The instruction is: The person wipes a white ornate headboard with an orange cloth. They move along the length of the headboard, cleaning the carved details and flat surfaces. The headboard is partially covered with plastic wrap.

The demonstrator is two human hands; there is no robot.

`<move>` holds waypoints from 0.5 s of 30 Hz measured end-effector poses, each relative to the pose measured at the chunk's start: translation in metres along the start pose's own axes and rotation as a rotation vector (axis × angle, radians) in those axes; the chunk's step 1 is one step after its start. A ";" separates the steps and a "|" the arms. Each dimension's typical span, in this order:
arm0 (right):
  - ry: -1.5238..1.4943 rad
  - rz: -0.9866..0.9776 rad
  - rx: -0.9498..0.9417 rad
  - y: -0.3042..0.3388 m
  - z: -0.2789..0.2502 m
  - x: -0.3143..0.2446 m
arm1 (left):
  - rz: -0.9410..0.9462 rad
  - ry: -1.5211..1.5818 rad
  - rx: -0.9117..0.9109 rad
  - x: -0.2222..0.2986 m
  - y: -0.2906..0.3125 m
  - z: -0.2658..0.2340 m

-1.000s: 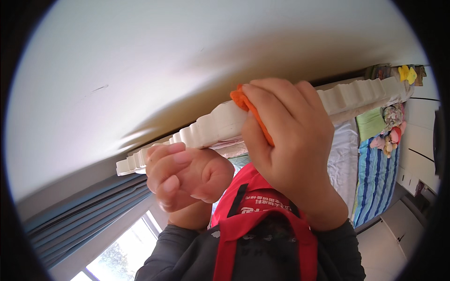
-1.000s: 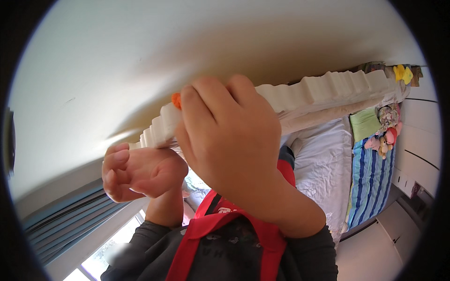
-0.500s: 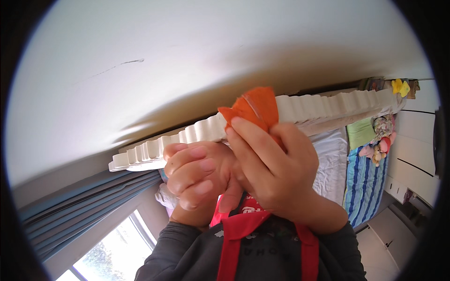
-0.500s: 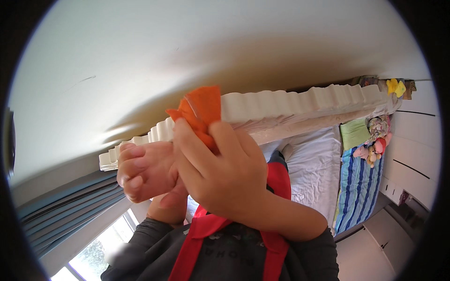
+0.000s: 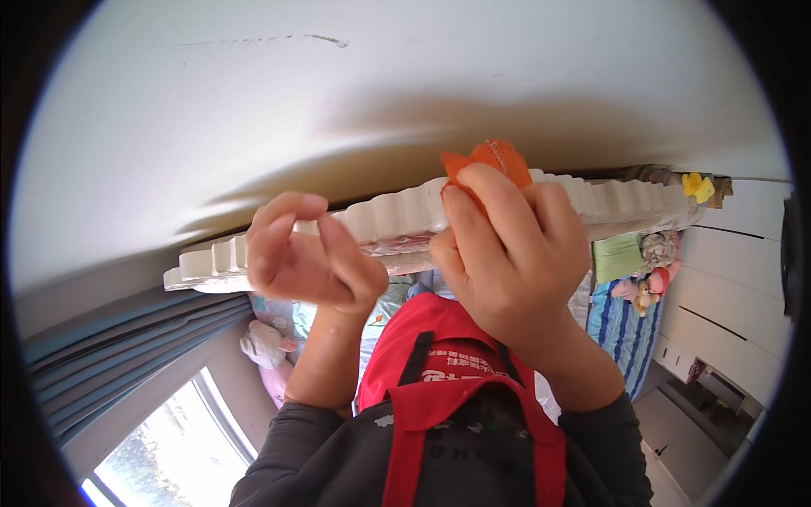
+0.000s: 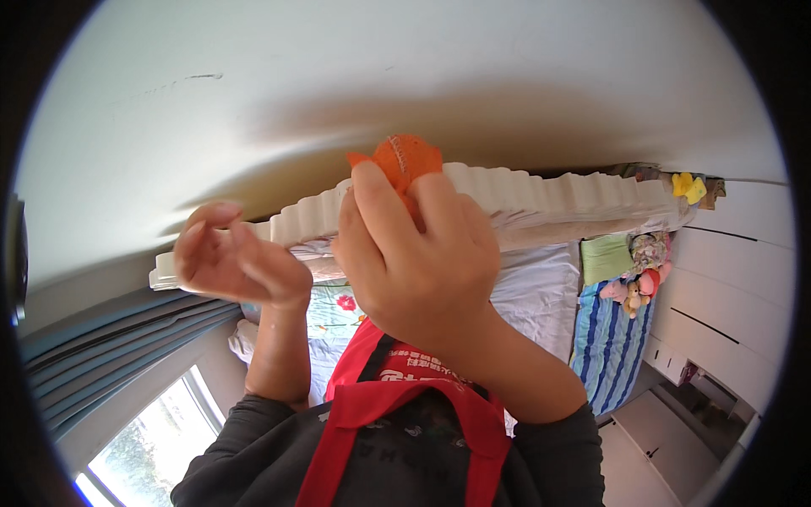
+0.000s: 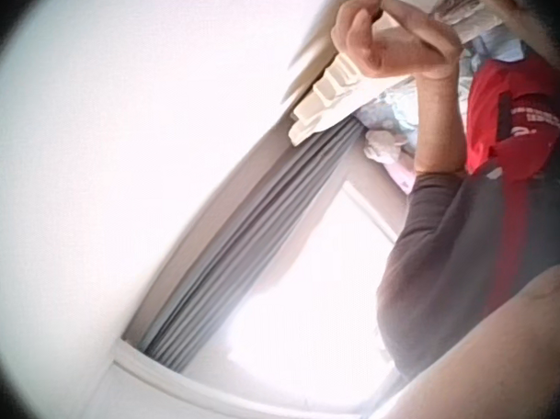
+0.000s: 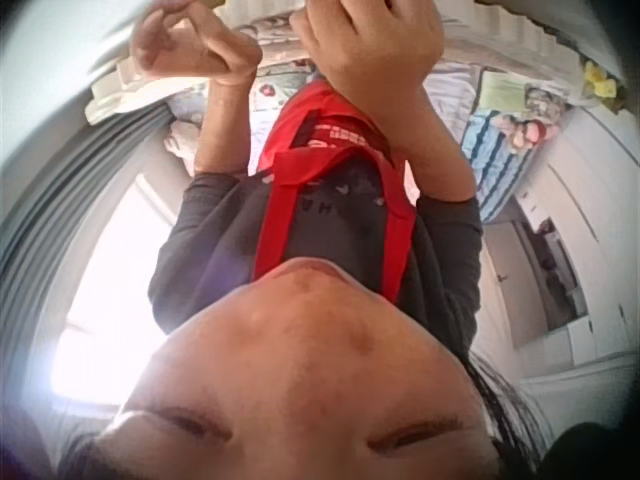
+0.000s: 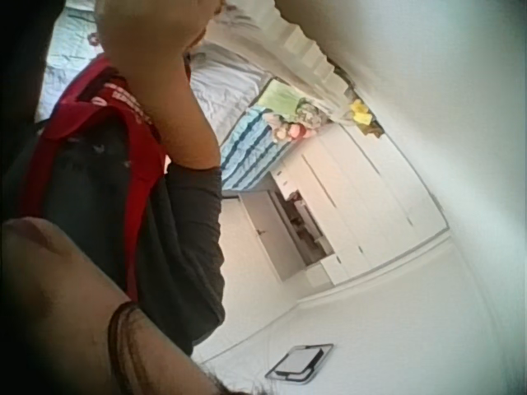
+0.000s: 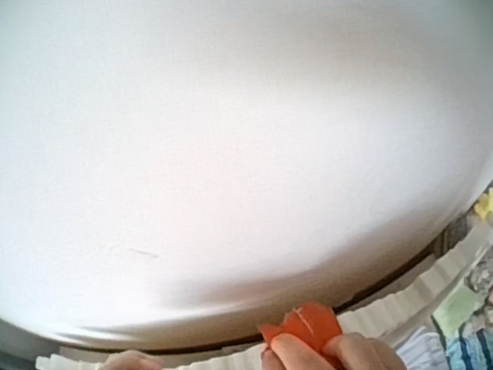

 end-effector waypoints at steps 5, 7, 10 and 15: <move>-0.065 -0.061 -0.019 0.009 -0.012 0.001 | -0.074 -0.101 -0.017 -0.011 -0.008 0.006; -0.053 -0.045 -0.022 0.008 -0.008 -0.004 | -0.034 -0.091 0.002 -0.012 -0.006 0.004; -0.139 -0.003 -0.075 0.002 0.022 -0.037 | 0.051 -0.077 0.049 -0.013 -0.005 0.001; -0.073 -0.122 -0.127 -0.006 0.010 -0.025 | -0.089 0.139 0.116 -0.022 -0.004 -0.004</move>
Point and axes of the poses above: each hand's wrist, its own y-axis away from the middle knuckle, its own z-axis out of the palm, x = y × z, the point moved 3 cm from there along -y, towards the middle knuckle, and after that the axes turned 12 degrees about -z, right-handed, at the moved point
